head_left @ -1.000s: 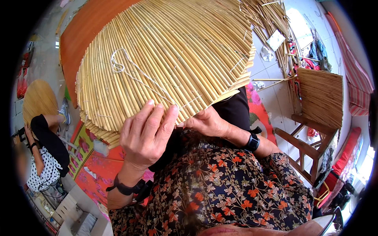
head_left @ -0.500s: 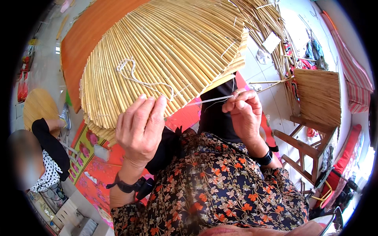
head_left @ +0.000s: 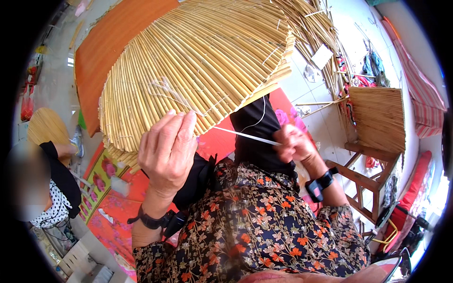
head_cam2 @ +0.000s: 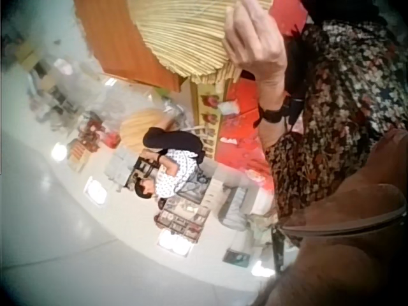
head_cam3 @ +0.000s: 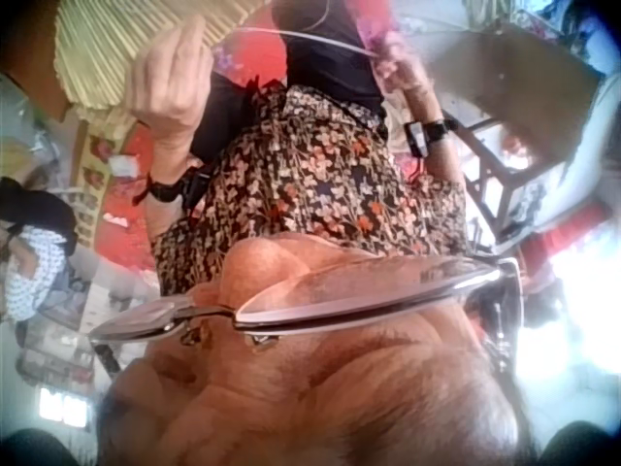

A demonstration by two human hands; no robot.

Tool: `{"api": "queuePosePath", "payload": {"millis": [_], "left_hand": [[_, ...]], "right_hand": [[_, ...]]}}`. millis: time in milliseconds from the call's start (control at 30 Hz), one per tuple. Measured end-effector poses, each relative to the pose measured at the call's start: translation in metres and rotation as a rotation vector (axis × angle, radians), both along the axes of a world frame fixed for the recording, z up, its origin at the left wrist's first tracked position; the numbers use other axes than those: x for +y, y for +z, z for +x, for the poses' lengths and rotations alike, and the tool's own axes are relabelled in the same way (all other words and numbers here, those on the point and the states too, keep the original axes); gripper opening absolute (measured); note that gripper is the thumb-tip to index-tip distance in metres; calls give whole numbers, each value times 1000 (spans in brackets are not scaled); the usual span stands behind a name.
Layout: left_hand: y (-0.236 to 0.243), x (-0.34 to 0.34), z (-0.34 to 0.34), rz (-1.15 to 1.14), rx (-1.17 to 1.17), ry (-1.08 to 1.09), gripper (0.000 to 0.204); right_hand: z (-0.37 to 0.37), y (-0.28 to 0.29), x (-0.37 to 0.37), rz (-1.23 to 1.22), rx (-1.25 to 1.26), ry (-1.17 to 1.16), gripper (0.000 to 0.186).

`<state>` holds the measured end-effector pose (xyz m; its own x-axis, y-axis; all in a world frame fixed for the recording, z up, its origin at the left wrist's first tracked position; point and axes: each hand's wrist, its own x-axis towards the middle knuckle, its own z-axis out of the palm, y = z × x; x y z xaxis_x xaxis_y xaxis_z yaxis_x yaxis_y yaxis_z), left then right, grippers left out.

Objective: The person weaves a straw fan by hand, threading white string through bamboo slats to secure them in a circular pattern. They use a needle to guide the string and occasionally use a green utility knife to trim the materials.

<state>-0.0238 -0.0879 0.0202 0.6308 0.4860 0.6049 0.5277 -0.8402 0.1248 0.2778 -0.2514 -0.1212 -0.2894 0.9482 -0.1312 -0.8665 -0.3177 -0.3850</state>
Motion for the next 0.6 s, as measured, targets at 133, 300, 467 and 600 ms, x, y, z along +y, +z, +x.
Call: {"api": "queuePosePath", "payload": {"millis": [133,300,467,600], "left_hand": [[-1,-3,-2,2,32,9,47],[-10,-1,-6,-8,-13,8,46],[-5,0,-13,2,1,22,45],[-8,0,-9,-13,31,5,44]], "right_hand": [[119,-86,-88,-341,-239,-552,12],[240,-138,-215,-513,-391,-1091,11],[164,-91,-133,-608,-802,-1159,10],[19,41,-8,-89,-1019,-539,9]]}}
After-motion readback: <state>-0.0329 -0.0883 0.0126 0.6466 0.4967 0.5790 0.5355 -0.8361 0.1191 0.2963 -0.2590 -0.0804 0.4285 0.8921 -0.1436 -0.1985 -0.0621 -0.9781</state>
